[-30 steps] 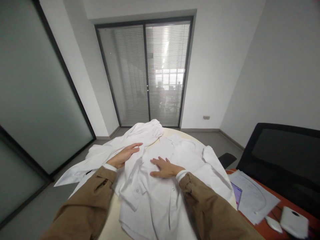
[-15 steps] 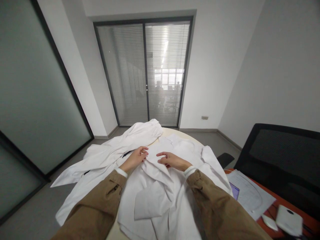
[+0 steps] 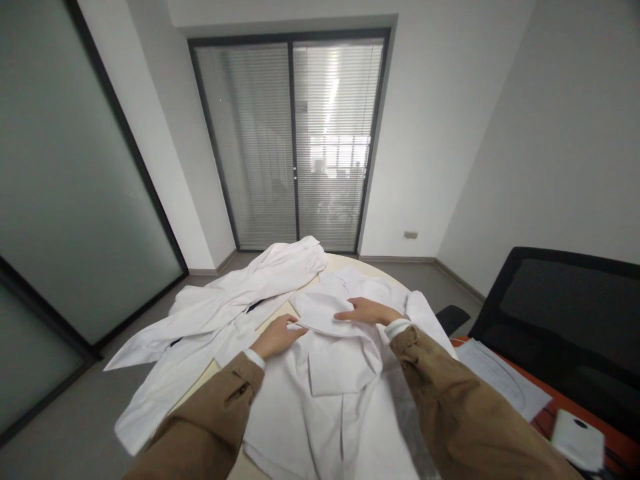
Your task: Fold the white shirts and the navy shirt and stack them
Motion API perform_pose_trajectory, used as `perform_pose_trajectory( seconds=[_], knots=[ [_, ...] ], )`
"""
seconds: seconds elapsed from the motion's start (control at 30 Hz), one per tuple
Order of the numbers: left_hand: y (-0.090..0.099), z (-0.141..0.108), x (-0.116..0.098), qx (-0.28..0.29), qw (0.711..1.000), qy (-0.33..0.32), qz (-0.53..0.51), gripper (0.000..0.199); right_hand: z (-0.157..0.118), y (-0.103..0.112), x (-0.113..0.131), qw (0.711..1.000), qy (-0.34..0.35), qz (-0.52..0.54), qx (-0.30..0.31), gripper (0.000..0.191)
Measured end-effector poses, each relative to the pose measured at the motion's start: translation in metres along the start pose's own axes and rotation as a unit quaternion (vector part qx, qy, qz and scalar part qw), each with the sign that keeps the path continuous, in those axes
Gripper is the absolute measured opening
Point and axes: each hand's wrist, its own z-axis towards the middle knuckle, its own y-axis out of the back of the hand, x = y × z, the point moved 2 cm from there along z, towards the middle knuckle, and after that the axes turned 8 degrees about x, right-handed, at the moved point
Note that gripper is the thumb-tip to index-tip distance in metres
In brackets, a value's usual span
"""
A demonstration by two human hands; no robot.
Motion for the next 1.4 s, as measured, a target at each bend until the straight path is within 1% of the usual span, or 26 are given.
perform_pose_trajectory(
  seconds=[0.07,0.13,0.17,0.23,0.3,0.37,0.47,0.5,0.53,0.6,0.67,0.7,0.77,0.83,0.87,0.93,0.97,1.03,1.07,1.1,1.17,1.23,1.27,1.33,1.37,1.4],
  knots=[
    [-0.005,-0.003,-0.005,-0.024,0.999,0.020,0.028,0.048,0.003,-0.004,0.004,0.999,-0.004,-0.034,0.004,0.065],
    [-0.009,-0.008,-0.010,-0.047,0.997,0.021,0.054,0.041,0.009,-0.010,0.017,0.998,0.014,-0.049,-0.027,0.058],
    [-0.011,-0.011,-0.013,-0.055,0.996,0.006,0.067,0.034,0.013,-0.014,0.026,0.997,0.031,-0.057,-0.047,0.056],
    [-0.015,-0.016,-0.019,-0.064,0.992,-0.050,0.094,0.024,0.023,-0.023,0.045,0.992,0.057,-0.085,-0.071,0.056],
    [-0.018,-0.020,-0.024,-0.056,0.983,-0.123,0.120,0.026,0.034,-0.033,0.062,0.988,0.083,-0.106,-0.078,0.061],
    [-0.019,-0.023,-0.027,-0.046,0.973,-0.179,0.140,0.032,0.045,-0.041,0.075,0.987,0.097,-0.108,-0.068,0.071],
    [-0.019,-0.024,-0.027,-0.033,0.964,-0.215,0.153,0.035,0.060,-0.050,0.086,0.988,0.114,-0.098,-0.027,0.084],
    [-0.019,-0.024,-0.027,-0.030,0.963,-0.218,0.156,0.034,0.064,-0.051,0.089,0.988,0.114,-0.099,-0.013,0.083],
    [-0.018,-0.024,-0.027,-0.028,0.963,-0.219,0.157,0.032,0.068,-0.053,0.090,0.989,0.110,-0.104,-0.002,0.077],
    [-0.017,-0.024,-0.027,-0.033,0.964,-0.215,0.154,0.025,0.076,-0.055,0.092,0.990,0.090,-0.113,0.007,0.057],
    [-0.016,-0.023,-0.026,-0.048,0.967,-0.203,0.150,0.015,0.083,-0.055,0.092,0.991,0.073,-0.111,0.000,0.041],
    [-0.015,-0.023,-0.026,-0.057,0.969,-0.190,0.147,0.012,0.086,-0.054,0.092,0.992,0.067,-0.104,-0.009,0.037],
    [-0.014,-0.021,-0.023,-0.077,0.976,-0.146,0.146,0.010,0.092,-0.050,0.089,0.994,0.064,-0.087,-0.035,0.039],
    [-0.012,-0.018,-0.017,-0.105,0.980,-0.081,0.147,0.010,0.097,-0.042,0.084,0.992,0.079,-0.036,-0.094,0.044],
    [-0.010,-0.017,-0.013,-0.122,0.980,-0.049,0.151,0.010,0.100,-0.038,0.080,0.987,0.091,0.003,-0.132,0.045],
    [-0.008,-0.013,-0.004,-0.144,0.976,0.006,0.161,0.011,0.106,-0.029,0.069,0.967,0.112,0.093,-0.210,0.046],
    [-0.007,-0.011,0.000,-0.147,0.975,0.027,0.166,0.013,0.109,-0.026,0.063,0.955,0.120,0.131,-0.238,0.046],
    [-0.005,-0.008,0.007,-0.141,0.974,0.061,0.169,0.016,0.116,-0.025,0.050,0.939,0.136,0.182,-0.260,0.045],
    [-0.004,-0.007,0.010,-0.136,0.974,0.072,0.166,0.019,0.119,-0.026,0.043,0.936,0.136,0.200,-0.254,0.043],
    [-0.002,-0.007,0.011,-0.131,0.975,0.080,0.163,0.021,0.122,-0.029,0.037,0.941,0.124,0.209,-0.236,0.044],
    [0.003,-0.009,0.012,-0.118,0.975,0.091,0.162,0.024,0.124,-0.039,0.024,0.961,0.073,0.202,-0.175,0.054],
    [0.010,-0.013,0.010,-0.088,0.977,0.097,0.169,0.022,0.122,-0.047,0.014,0.977,0.021,0.173,-0.121,0.059],
    [0.013,-0.014,0.010,-0.067,0.978,0.098,0.173,0.018,0.119,-0.049,0.011,0.982,0.006,0.157,-0.107,0.058],
    [0.018,-0.016,0.009,-0.029,0.979,0.100,0.177,0.011,0.112,-0.050,0.007,0.987,-0.008,0.125,-0.104,0.052],
    [0.020,-0.015,0.009,-0.016,0.978,0.101,0.179,0.015,0.108,-0.048,0.006,0.988,-0.015,0.108,-0.105,0.048],
    [0.020,-0.013,0.010,-0.010,0.978,0.105,0.182,0.024,0.104,-0.047,0.005,0.990,-0.020,0.091,-0.106,0.045]
  ],
)
